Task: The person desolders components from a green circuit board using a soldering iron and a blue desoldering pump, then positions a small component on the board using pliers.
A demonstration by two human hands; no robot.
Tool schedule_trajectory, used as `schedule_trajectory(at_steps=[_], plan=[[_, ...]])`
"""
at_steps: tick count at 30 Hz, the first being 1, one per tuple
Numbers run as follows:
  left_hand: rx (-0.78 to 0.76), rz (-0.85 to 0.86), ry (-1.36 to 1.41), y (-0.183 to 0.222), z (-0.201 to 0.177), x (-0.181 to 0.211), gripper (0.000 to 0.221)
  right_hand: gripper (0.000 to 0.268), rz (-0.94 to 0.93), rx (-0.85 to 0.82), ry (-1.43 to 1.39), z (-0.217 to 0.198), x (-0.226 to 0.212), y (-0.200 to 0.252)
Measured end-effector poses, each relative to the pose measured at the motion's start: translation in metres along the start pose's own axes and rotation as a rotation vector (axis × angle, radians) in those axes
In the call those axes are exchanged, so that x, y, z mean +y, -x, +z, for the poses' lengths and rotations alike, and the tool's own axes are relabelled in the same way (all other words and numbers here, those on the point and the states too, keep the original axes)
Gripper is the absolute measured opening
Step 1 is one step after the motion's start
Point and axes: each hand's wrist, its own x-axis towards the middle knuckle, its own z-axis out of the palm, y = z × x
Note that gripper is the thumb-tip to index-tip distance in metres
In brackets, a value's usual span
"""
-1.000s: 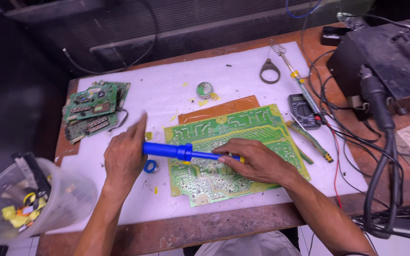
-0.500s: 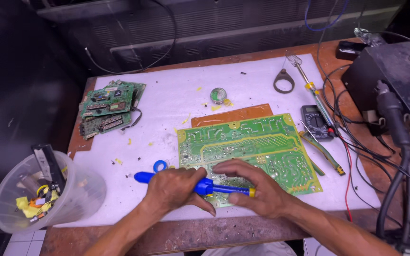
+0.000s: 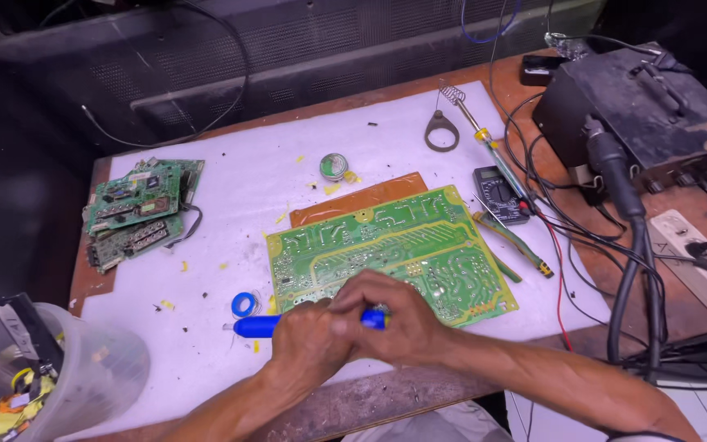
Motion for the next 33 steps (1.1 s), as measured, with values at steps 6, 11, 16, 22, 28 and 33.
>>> schedule_trajectory(at_steps=[6, 11, 16, 22, 28, 33], plan=[[-0.059, -0.179, 0.344, -0.025, -0.038, 0.012, 0.082, 0.018, 0.319, -0.18, -0.089, -0.025, 0.004, -0.021], [0.089, -0.129, 0.333, -0.021, -0.04, -0.031, 0.055, 0.046, 0.341, -0.059, -0.662, -0.089, 0.044, -0.027], [0.255, -0.392, 0.441, 0.006, -0.044, -0.071, 0.038, 0.036, 0.553, 0.648, -1.005, -0.155, 0.106, -0.032], [0.032, -0.747, 0.556, 0.033, -0.033, -0.073, 0.046, 0.049, 0.567, 0.946, -1.415, -0.175, 0.205, -0.01], [-0.065, -0.771, 0.584, 0.046, -0.028, -0.052, 0.067, 0.037, 0.53, 1.074, -1.282, -0.193, 0.239, -0.02], [-0.127, -0.706, 0.647, 0.057, -0.024, -0.041, 0.074, 0.044, 0.504, 1.287, -1.282, -0.205, 0.272, -0.014]])
